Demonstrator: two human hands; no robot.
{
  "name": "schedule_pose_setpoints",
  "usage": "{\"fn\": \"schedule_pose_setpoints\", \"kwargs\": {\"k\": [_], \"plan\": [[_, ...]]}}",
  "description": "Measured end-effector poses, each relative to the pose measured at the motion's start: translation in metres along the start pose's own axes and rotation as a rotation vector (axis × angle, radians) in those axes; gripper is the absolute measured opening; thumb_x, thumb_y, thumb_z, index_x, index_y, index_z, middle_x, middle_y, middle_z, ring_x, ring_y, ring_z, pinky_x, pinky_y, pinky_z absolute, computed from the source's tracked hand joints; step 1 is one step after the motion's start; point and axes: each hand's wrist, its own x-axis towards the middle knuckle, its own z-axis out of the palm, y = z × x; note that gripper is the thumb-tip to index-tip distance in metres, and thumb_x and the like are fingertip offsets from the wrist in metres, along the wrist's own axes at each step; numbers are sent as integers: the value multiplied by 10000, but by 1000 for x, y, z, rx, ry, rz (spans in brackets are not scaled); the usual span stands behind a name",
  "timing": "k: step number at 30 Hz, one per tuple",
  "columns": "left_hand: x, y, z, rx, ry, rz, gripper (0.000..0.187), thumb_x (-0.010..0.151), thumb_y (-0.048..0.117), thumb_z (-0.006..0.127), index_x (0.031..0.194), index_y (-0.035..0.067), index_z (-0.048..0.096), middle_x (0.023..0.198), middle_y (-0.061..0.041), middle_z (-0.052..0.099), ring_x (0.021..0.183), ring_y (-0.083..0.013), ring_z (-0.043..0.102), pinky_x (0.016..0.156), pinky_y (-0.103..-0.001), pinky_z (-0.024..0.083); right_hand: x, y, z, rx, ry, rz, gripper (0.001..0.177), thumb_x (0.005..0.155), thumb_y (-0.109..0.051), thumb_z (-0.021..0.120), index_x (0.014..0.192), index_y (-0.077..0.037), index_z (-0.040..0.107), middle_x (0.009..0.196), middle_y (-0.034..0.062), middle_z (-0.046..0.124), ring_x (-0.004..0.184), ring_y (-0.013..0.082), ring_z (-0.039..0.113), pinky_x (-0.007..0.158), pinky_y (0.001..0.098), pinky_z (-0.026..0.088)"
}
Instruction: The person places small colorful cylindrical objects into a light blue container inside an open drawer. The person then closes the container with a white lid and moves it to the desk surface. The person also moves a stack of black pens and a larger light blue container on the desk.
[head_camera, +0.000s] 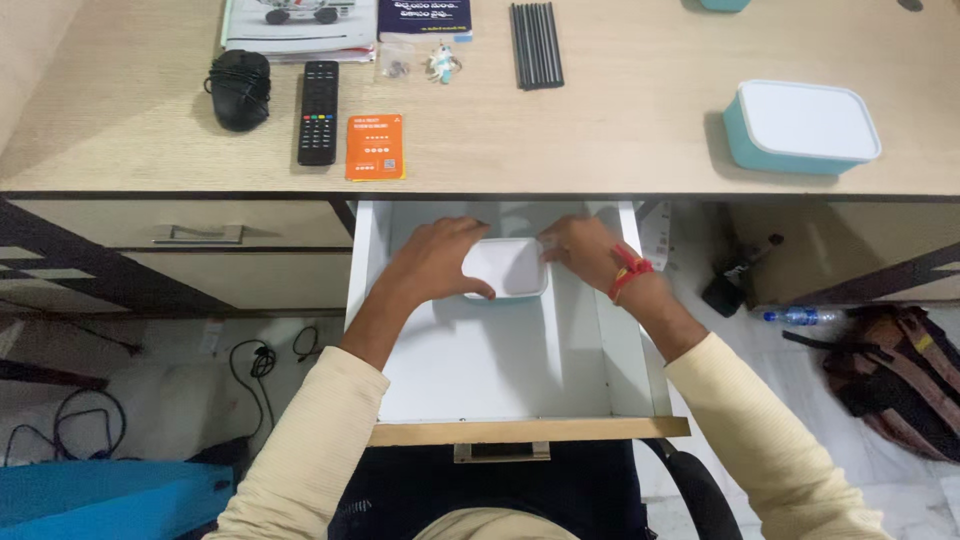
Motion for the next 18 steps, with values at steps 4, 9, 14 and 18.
{"fn": "schedule_pose_setpoints", "kwargs": {"k": [4,9,14,18], "plan": [[1,11,0,-1,-73,27,1047,458,449,991,1320,9,591,1273,-169,655,1143,-342,636,973,-436,511,-10,-7,-7,10,-102,67,506,767,-281,855,1213,-81,727,1266,156,688,1114,350,666,966,411,537],[4,16,5,56,-156,-24,941,555,421,972,1323,19,606,1223,-140,685,1159,-326,644,998,-438,522,-12,-13,-6,-39,-150,110,829,641,-319,918,1383,-141,597,1297,148,634,1159,339,626,986,420,511],[5,16,10,41,-144,-63,975,529,396,982,1346,30,594,1265,-125,672,1130,-338,640,987,-448,507,-13,-15,-8,-82,-132,37,711,692,-329,908,1329,-134,660,1291,125,664,1189,340,619,987,437,520],[8,16,12,41,-170,-100,999,511,400,987,1355,39,592,1281,-119,668,1146,-336,636,994,-436,510,-13,-22,-9,-84,-171,132,691,695,-296,897,1324,-150,653,1292,103,651,1164,327,633,973,431,524]]}}
